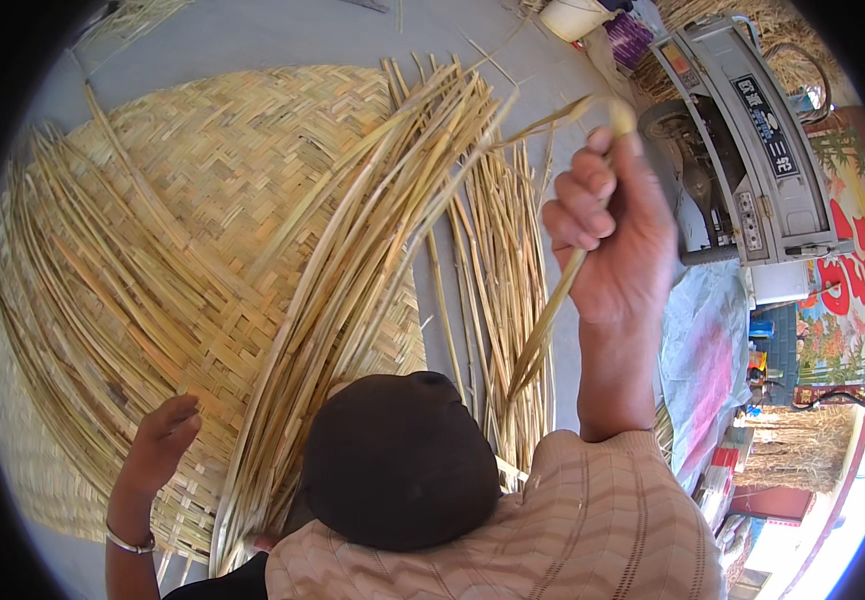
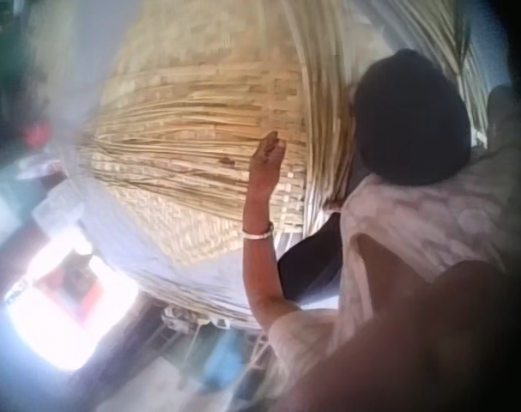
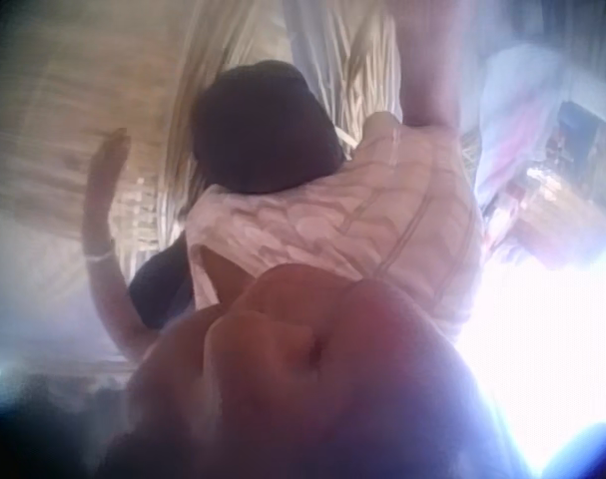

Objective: The person sits on the floor and weaves a large mat using dried palm leaves. They interlace the leaves by hand, occasionally using a wooden board to press and align the weave.

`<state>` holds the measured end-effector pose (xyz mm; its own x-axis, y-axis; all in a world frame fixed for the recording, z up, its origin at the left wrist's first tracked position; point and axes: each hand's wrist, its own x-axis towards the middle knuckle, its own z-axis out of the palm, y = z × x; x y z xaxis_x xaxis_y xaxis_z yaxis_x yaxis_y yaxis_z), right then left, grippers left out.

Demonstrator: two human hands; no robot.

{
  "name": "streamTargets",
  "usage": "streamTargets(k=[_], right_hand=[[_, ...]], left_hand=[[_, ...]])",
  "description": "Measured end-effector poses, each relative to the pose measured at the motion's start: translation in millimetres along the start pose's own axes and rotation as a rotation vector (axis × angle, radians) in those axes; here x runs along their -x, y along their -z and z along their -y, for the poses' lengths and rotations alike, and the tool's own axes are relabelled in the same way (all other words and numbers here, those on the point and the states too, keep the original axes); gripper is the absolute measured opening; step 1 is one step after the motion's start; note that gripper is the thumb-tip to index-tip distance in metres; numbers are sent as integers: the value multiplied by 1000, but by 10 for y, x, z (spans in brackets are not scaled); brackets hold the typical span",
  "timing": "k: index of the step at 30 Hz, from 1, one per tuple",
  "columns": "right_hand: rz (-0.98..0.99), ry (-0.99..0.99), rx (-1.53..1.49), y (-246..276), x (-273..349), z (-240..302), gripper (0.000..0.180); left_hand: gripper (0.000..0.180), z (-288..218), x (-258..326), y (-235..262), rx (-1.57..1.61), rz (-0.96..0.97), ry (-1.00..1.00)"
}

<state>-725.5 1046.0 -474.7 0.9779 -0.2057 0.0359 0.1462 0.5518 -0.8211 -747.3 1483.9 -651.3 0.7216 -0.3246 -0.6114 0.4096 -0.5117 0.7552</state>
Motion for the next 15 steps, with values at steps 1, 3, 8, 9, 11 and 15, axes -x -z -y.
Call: streamTargets(k=[1,3,8,9,11,15], right_hand=[[108,56,-21,-223,4,35,25],[253,189,-37,-622,-62,13,24],[296,495,158,-1399,-815,-478,27],[259,509,209,-1570,-1006,-603,30],[249,535,389,-1861,-1342,-740,31],[355,576,348,-2198,-1827,-639,24]], left_hand=[[46,-278,2,-96,-15,44,-59],[54,-836,30,-318,-85,115,-236],[75,-1902,-107,-946,386,339,-567],[69,-1995,-96,-1020,501,416,-585],[58,-2069,-104,-1125,743,560,-565],[16,-1912,-292,-1075,610,340,-379]])
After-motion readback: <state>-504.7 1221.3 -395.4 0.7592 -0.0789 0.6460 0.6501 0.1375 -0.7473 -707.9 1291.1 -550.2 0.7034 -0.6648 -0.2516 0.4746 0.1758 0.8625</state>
